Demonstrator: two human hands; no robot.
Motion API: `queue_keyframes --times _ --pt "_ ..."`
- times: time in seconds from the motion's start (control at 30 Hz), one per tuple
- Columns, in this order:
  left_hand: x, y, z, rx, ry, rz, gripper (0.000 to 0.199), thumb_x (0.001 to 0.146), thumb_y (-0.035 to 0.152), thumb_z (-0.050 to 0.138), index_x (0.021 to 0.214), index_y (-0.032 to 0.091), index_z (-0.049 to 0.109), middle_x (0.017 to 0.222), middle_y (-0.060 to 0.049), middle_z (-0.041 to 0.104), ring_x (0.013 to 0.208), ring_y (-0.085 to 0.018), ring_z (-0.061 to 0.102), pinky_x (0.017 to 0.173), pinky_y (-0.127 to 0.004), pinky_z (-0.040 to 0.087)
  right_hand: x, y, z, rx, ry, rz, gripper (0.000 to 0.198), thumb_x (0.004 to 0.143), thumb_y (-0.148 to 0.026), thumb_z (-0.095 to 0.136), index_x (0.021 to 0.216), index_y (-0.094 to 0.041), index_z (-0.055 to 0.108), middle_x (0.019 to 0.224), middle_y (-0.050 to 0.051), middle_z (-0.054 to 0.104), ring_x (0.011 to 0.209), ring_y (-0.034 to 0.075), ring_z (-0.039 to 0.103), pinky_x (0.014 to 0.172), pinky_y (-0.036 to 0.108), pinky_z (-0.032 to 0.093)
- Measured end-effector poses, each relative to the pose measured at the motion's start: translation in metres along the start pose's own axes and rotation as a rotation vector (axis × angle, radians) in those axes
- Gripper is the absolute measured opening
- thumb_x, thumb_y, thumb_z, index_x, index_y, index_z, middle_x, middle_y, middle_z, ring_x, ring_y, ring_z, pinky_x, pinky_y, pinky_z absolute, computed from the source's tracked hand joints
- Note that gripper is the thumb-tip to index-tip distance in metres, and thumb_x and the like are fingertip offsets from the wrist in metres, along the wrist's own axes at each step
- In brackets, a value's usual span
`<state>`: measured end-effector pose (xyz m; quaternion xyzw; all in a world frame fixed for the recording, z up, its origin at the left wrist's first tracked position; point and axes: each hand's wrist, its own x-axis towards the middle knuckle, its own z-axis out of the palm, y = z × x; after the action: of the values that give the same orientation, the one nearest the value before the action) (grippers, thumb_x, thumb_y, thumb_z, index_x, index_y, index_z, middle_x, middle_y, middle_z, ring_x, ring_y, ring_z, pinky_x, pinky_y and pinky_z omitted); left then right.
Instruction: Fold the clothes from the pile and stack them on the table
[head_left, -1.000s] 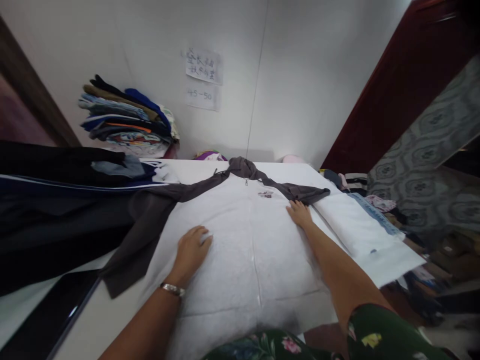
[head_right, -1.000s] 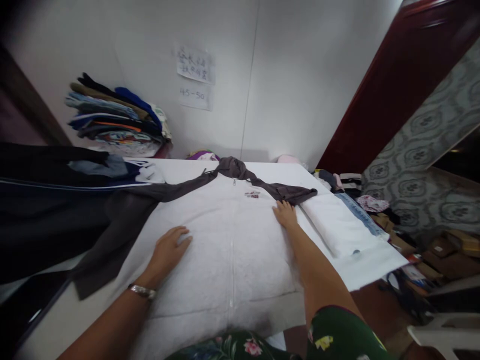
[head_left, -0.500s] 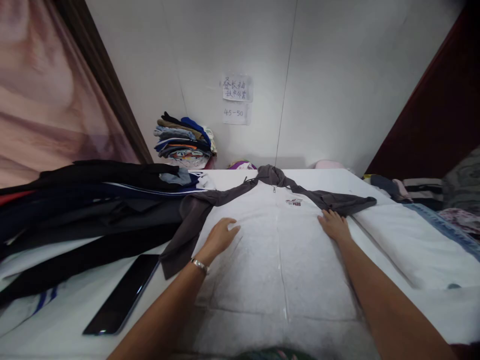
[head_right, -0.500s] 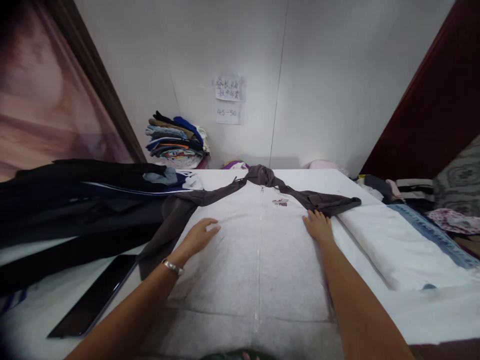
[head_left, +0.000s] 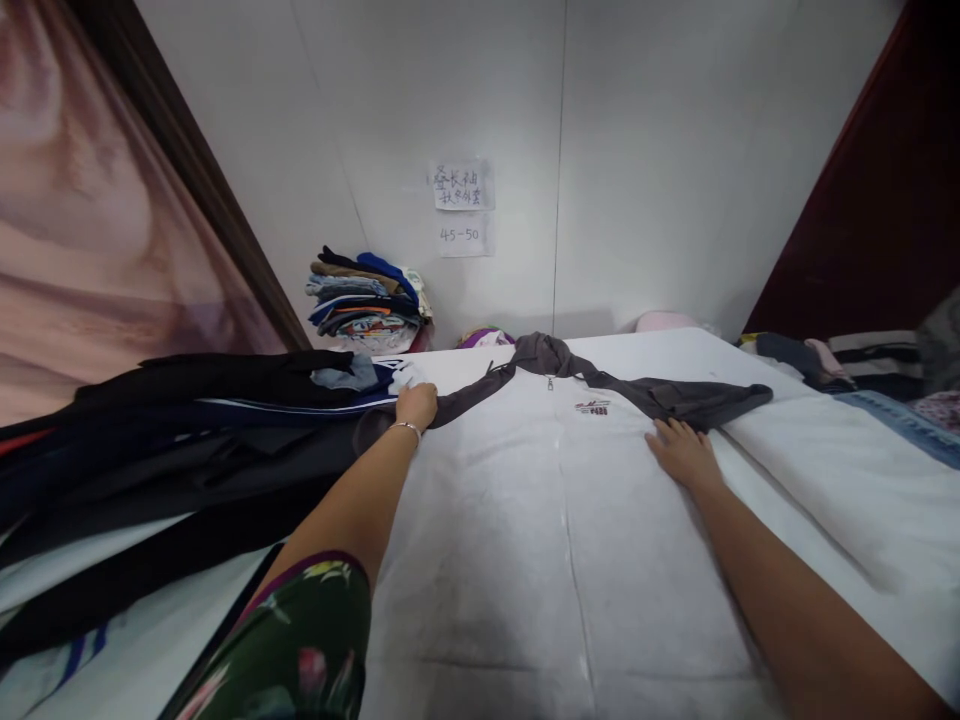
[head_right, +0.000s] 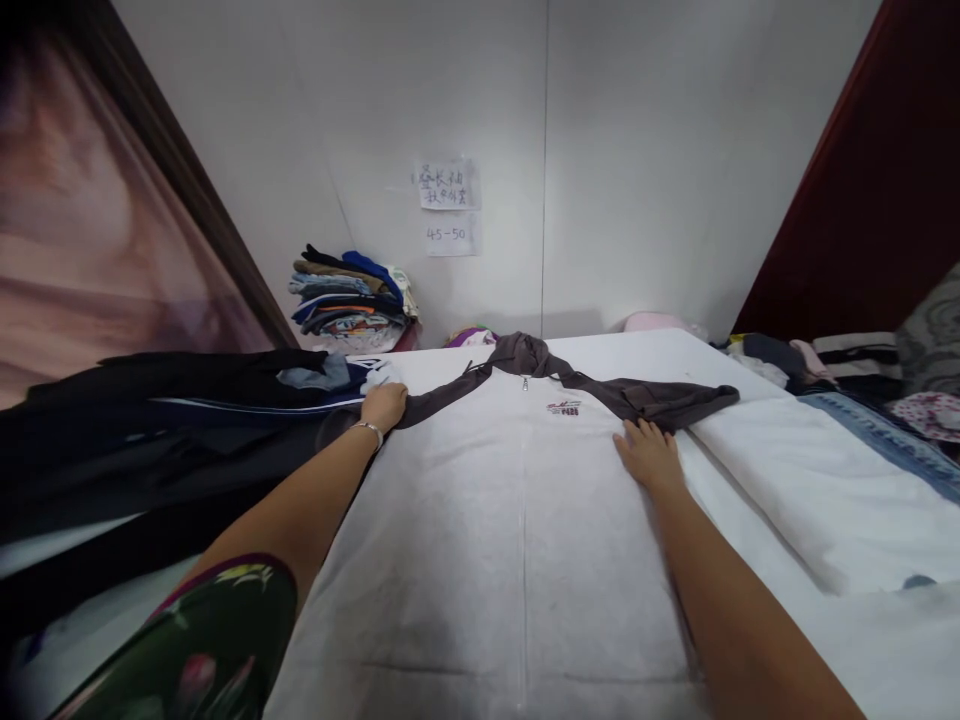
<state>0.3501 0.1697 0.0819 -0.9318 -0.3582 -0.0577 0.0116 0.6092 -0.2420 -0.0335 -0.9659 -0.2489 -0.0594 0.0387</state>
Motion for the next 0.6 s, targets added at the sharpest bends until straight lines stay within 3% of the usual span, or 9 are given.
queue_keyframes --times 0.27,0.6 --pt "0.047 0.003 0.021 0.135 -0.124 -0.013 0.033 0.09 0.037 0.058 0.114 0.015 0.06 0.117 -0.009 0.061 0.105 -0.022 0.06 0.091 -0.045 0.05 0.003 -0.001 0.001 -0.026 -0.023 0.02 0.057 0.096 -0.049 0.025 0.143 -0.02 0.043 0.151 0.011 0.04 0.139 0.028 0.033 0.112 0.049 0.025" --pt "0.064 0.006 0.031 0.11 -0.176 -0.028 0.035 0.091 0.04 0.054 0.114 0.014 0.062 0.118 -0.011 0.064 0.108 -0.023 0.06 0.093 -0.044 0.049 0.001 -0.002 -0.001 -0.034 -0.007 0.03 0.055 0.096 -0.048 0.027 0.141 -0.022 0.045 0.149 0.009 0.042 0.139 0.028 0.034 0.111 0.048 0.027"
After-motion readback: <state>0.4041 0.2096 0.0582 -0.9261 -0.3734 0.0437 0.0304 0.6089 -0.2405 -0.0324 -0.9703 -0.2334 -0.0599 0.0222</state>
